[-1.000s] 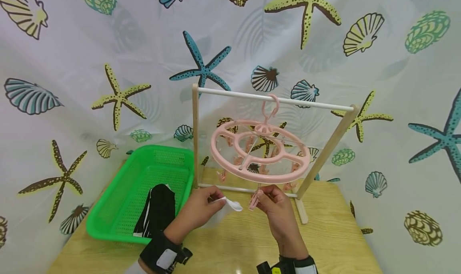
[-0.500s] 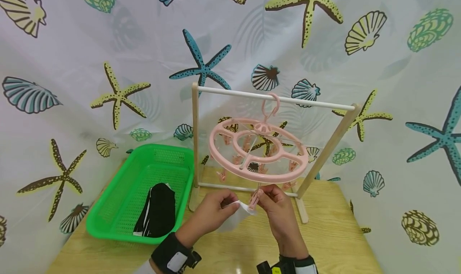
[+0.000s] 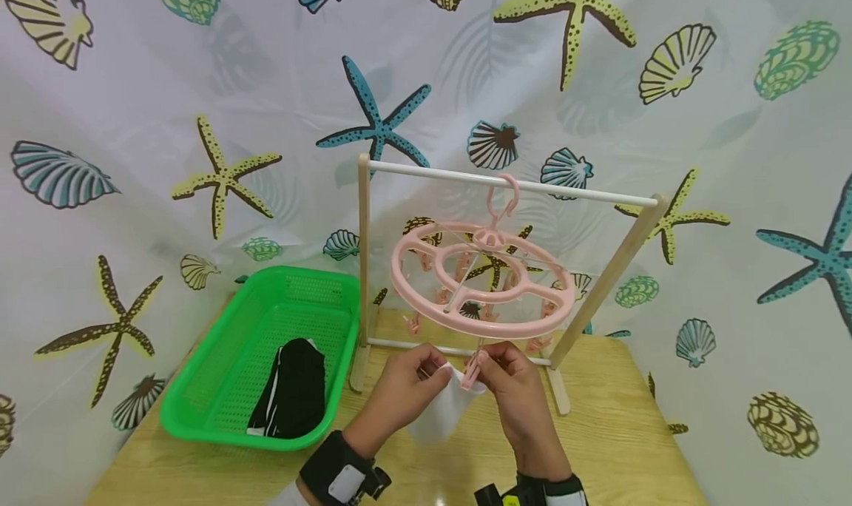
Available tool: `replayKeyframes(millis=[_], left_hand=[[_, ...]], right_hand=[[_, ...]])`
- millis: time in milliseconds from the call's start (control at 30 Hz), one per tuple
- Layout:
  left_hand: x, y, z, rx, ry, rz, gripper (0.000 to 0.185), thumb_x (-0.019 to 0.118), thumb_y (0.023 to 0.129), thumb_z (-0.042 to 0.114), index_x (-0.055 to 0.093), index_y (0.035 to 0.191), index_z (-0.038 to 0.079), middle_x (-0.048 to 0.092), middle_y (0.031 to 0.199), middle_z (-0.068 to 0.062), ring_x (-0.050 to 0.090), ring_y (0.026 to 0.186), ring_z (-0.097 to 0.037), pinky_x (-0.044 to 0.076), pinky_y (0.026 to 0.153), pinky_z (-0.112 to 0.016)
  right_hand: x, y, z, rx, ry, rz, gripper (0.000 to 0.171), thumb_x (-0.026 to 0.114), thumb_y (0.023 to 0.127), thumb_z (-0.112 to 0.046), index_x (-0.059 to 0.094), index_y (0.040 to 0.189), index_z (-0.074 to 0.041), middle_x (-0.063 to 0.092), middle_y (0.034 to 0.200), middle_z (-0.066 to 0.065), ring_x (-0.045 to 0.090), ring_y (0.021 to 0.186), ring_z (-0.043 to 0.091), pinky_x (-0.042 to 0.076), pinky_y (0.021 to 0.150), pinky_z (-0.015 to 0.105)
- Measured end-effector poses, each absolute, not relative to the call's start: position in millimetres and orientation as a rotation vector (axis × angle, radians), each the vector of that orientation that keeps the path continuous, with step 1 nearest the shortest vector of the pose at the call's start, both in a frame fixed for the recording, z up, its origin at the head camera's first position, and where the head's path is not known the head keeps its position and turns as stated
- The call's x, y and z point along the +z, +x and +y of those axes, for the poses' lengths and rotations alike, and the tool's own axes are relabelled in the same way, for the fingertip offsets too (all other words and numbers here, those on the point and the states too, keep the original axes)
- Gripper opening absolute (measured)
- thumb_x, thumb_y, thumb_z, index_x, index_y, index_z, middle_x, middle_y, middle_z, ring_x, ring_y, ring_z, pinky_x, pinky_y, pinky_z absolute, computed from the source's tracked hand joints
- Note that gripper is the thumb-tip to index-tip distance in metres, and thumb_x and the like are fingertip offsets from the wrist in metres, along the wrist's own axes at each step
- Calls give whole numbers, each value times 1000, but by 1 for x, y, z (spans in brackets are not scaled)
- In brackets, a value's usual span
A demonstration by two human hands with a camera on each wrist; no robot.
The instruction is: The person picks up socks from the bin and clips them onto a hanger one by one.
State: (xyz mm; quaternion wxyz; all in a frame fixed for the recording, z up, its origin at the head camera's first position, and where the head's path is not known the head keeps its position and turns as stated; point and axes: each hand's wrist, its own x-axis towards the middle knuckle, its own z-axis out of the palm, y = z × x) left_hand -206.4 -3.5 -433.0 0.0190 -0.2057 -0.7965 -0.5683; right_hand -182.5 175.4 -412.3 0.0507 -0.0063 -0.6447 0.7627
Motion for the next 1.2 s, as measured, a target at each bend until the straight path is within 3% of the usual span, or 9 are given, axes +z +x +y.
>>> replayKeyframes(millis=[500,1200], left_hand=[[-433,-205,-3,-1891,-675,-2516,11,67,96,28,68,94,18,65,85,7,60,71,-14,50,64,-32],[-430,-206,-8,-2041,-608,-2463,18,68,95,28,69,98,10,66,90,0,61,72,-16,49,65,-34]], right_hand=[[-419,-186,174,2254,0,-1994,8,59,98,-3,58,99,5,66,93,10,66,90,21,55,81,33],[-419,-184,172,2217,57,-2036,14,63,97,-7,59,102,5,67,94,5,66,92,19,49,87,33]])
